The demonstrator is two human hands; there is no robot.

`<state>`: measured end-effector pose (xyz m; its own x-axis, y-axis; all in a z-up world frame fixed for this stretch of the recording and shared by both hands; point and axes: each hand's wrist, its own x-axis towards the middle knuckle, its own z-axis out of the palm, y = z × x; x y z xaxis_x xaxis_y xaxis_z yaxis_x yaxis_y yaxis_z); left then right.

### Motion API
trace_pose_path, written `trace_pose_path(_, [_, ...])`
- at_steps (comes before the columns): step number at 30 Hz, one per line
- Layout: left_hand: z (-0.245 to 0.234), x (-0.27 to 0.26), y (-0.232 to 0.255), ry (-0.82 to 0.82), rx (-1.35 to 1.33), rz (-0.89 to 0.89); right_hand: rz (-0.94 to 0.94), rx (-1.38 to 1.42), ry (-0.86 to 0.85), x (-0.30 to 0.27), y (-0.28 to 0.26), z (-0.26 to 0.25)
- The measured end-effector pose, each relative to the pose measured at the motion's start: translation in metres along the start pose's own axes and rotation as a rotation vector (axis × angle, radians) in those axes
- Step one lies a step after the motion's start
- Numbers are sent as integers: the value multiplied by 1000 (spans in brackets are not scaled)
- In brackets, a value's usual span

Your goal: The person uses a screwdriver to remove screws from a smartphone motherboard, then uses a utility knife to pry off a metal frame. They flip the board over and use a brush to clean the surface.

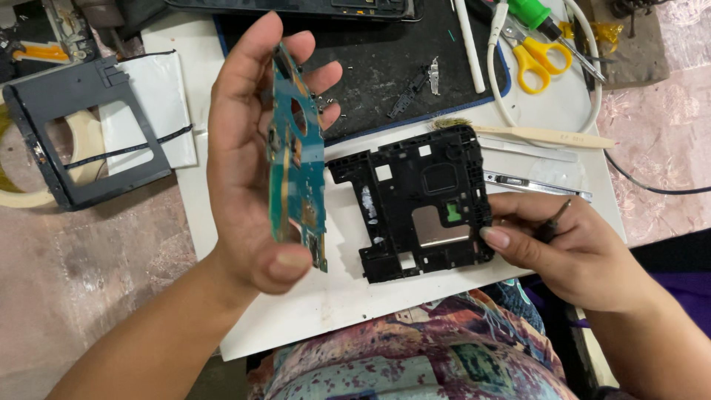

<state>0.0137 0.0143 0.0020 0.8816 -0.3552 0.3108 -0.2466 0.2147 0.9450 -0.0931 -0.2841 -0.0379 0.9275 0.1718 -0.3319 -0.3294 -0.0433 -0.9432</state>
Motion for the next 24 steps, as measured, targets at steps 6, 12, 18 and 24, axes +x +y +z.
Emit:
trace_pose_path(6, [-1, 4, -1, 11, -18, -31, 43, 10, 106, -6, 8, -9])
trace_pose_path(12, [-6, -1, -16, -62, -364, -69, -110, 68, 43, -7, 15, -25])
trace_pose_path(18, [-8, 4, -12, -160, -627, -287, -318, 215, 153, 14, -22, -41])
trace_pose_path(24, [-1, 8, -7, -146, 30, -119, -489, -329, 438, 61, -56, -58])
